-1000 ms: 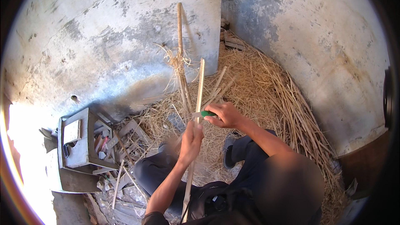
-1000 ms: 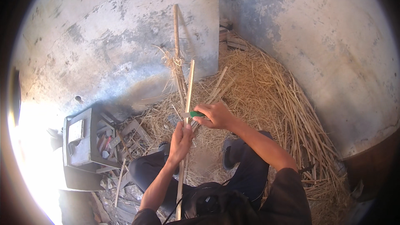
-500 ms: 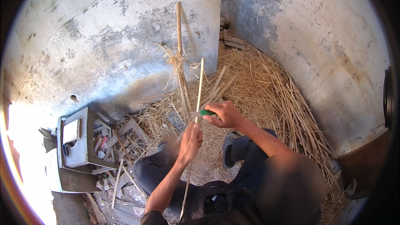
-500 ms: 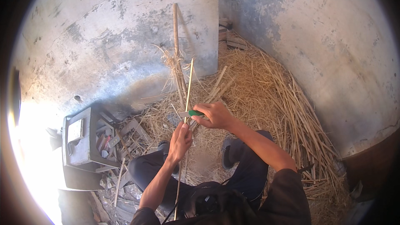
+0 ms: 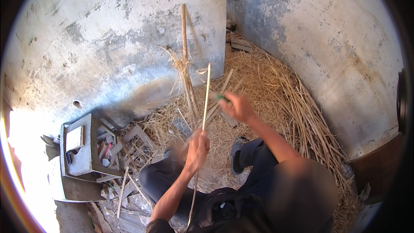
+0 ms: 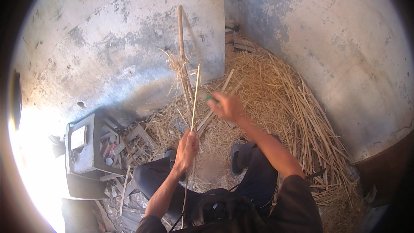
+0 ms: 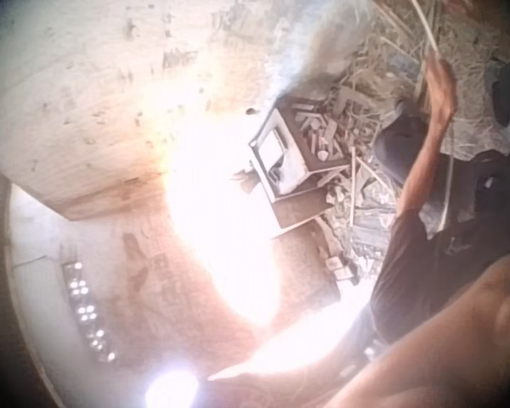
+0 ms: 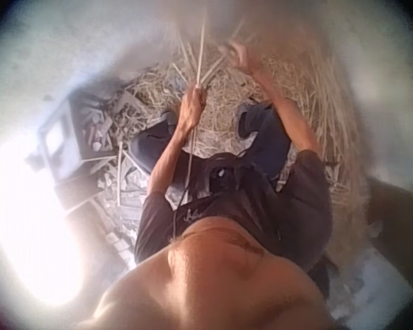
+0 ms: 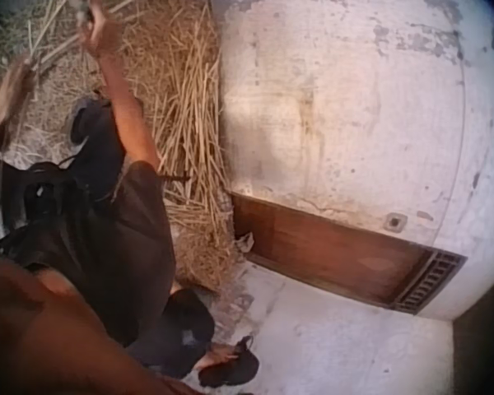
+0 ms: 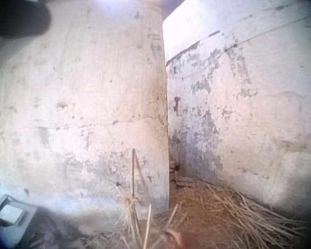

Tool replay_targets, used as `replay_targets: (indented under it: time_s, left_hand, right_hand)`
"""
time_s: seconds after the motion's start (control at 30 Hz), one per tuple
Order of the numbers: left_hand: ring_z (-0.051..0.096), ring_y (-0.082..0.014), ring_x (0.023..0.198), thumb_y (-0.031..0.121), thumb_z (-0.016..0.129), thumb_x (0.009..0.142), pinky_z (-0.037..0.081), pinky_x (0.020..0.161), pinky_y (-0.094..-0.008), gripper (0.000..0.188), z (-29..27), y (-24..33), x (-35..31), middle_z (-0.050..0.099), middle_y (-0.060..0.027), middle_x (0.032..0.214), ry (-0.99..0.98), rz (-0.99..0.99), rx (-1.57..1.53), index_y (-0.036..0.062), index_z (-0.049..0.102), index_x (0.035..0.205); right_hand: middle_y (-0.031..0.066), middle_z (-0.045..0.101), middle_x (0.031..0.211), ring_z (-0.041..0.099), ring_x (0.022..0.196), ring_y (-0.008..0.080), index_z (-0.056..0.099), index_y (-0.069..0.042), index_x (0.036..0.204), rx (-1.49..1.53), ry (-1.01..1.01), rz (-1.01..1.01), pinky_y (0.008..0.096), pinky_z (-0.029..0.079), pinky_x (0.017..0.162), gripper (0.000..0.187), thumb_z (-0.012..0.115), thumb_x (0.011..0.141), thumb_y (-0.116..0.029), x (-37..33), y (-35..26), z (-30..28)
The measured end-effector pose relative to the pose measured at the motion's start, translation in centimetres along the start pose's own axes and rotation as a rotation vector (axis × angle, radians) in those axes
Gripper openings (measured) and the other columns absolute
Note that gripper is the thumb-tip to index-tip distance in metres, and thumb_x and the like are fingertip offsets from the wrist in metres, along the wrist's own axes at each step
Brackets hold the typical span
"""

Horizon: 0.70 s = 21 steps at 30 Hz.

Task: The person sits on a straw-covered floor and uses a green utility knife to split long bamboo poles into thin strips. They hold the pole with one hand and carefully shave off sections of the bamboo with the other, creating a pile of processed strips.

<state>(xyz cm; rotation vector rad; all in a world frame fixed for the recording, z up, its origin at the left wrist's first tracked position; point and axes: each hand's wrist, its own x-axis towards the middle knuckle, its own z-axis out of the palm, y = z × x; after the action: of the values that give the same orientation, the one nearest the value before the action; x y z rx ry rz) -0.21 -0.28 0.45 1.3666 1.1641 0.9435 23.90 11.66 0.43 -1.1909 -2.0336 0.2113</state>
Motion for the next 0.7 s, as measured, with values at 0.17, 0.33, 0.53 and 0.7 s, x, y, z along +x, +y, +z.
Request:
replay_targets:
  time_s: [0.17, 0.33, 0.53, 0.7]
  left_hand:
    - [0.04, -0.0122, 0.059, 0.043, 0.038, 0.114, 0.037, 0.055, -0.0335, 0.045, 1.1, 0.2, -1.1, 0.045, -0.0011, 0.067, -0.054, 0.059, 0.005, 0.0058, 0.047, 0.091]
    - [0.044, -0.0119, 0.061, 0.035, 0.039, 0.115, 0.039, 0.056, -0.0331, 0.039, 0.6, -0.5, 0.4, 0.046, -0.0013, 0.067, 0.008, 0.075, 0.002, 0.0062, 0.045, 0.088]
    - [0.044, -0.0112, 0.061, 0.029, 0.042, 0.114, 0.039, 0.057, -0.0328, 0.035, 0.0, 0.1, 0.6, 0.047, -0.0021, 0.067, 0.063, 0.079, -0.046, 0.0055, 0.043, 0.088]
    - [0.045, -0.0118, 0.061, 0.028, 0.043, 0.114, 0.04, 0.056, -0.0339, 0.034, 0.0, 0.0, 0.6, 0.047, -0.0028, 0.066, 0.087, 0.099, 0.014, 0.0042, 0.044, 0.089]
  right_hand:
    - [0.002, 0.063, 0.069, 0.051, 0.049, 0.0128, 0.071, -0.005, 0.107, -0.026, 0.194, 0.134, 0.0309, 0.041, 0.045, 0.046, 0.053, 0.107, -0.047, 0.9, 5.6, -3.6]
    - [0.0057, 0.066, 0.073, 0.06, 0.055, 0.0172, 0.07, -0.005, 0.103, 0.079, 0.051, 0.008, 0.0336, 0.048, 0.05, 0.043, 0.056, 0.104, -0.046, -1.0, 2.3, -2.0]
    - [0.0085, 0.073, 0.084, 0.07, 0.062, 0.0234, 0.071, -0.004, 0.1, 0.161, -0.087, -0.249, 0.0358, 0.055, 0.056, 0.026, 0.07, 0.095, -0.031, -1.5, -4.6, -0.3]
    - [0.0089, 0.075, 0.085, 0.071, 0.062, 0.0242, 0.072, -0.004, 0.098, 0.124, -0.126, -0.261, 0.035, 0.056, 0.056, 0.025, 0.072, 0.094, -0.029, -1.5, -4.7, 0.5]
